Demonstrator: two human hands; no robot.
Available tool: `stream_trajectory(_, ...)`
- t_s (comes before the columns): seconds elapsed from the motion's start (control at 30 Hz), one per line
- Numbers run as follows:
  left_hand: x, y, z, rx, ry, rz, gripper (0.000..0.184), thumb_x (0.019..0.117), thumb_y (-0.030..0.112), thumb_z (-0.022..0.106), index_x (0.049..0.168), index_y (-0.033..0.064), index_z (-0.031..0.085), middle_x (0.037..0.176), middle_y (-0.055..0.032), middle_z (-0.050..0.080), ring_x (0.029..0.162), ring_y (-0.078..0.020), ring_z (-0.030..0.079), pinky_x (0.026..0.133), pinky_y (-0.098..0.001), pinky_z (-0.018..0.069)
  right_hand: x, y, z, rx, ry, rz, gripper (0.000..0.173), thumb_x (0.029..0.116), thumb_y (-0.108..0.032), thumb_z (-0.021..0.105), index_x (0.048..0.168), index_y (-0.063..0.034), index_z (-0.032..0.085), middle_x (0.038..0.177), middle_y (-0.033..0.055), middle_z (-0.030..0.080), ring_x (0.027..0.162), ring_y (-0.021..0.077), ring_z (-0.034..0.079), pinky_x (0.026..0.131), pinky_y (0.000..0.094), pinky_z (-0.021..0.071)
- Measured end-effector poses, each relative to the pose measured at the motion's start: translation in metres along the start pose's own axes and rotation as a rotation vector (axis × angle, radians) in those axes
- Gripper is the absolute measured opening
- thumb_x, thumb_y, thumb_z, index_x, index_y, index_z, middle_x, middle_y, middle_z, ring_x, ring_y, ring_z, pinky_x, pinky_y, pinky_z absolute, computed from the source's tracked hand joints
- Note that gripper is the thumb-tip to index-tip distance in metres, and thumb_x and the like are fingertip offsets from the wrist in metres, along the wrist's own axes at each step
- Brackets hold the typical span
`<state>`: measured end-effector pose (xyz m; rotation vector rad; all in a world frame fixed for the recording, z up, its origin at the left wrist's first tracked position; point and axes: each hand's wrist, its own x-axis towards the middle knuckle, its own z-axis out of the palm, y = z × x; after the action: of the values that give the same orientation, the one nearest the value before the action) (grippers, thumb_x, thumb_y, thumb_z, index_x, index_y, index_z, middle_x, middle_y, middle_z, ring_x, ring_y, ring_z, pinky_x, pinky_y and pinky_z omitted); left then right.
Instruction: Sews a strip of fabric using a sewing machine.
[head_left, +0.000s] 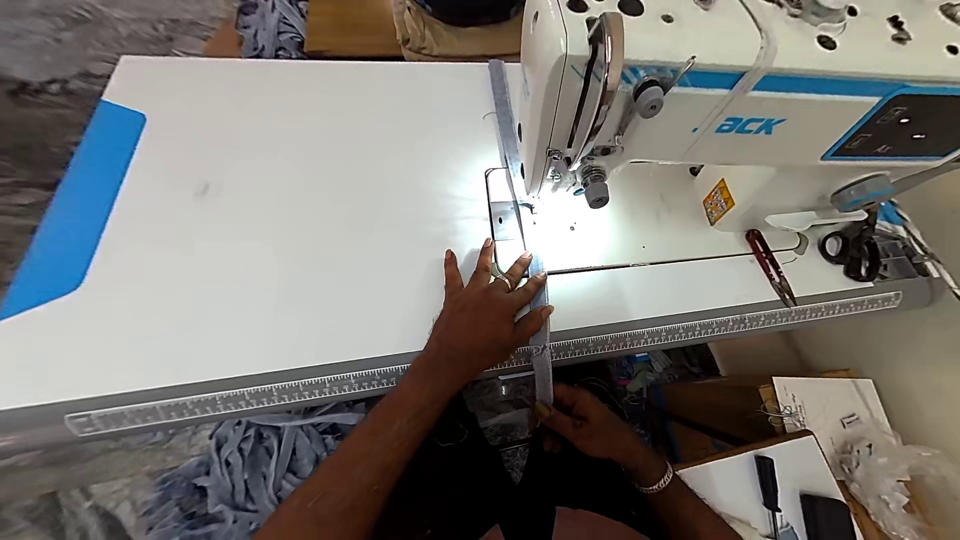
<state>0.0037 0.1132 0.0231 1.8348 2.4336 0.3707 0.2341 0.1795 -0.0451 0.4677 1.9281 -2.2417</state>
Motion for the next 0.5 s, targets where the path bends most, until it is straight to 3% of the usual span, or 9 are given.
stream_trajectory(0.1,0.000,0.000,-0.001,-0.013,0.022,0.009,0.058,0.1054,0.063,0.028,0.148,0.0367,0.057,0.161,0.0057,0.045,0.156,-0.0421,0.021,0.113,-0.0833,0.0053,-0.004,0.004,0.001,-0.003,-0.007,0.074,0.030,0.1078,-0.032,0.052,0.112,-0.0054,0.066,0.098,0.0021,0.071,0.067,0.0093,0.068,0.062,0.0262,0.0597)
stream_trajectory(0.27,0.008,-0.001,-0.005,0.044,-0.027,-0.065,0.074,0.0981,0.078,0.023,0.154,0.0360,0.049,0.162,0.0070,0.043,0.156,-0.0432,0.019,0.110,-0.0860,0.0012,-0.006,0.005,0.001,-0.012,-0.001,0.077,0.030,0.1082,-0.032,0.051,0.109,-0.0057,0.067,0.096,0.0013,0.072,0.066,0.0093,0.068,0.061,0.0262,0.0603)
stream_trajectory(0.5,0.049,-0.016,-0.007,0.074,-0.050,-0.164,0.072,0.0993,0.075,0.023,0.153,0.0365,0.050,0.165,0.0059,0.039,0.157,-0.0424,0.017,0.106,-0.0886,0.0023,-0.008,0.005,0.006,-0.070,-0.039,0.157,0.035,0.1071,-0.037,0.053,0.108,-0.0061,0.068,0.095,0.0004,0.073,0.068,0.0095,0.069,0.063,0.0277,0.0607)
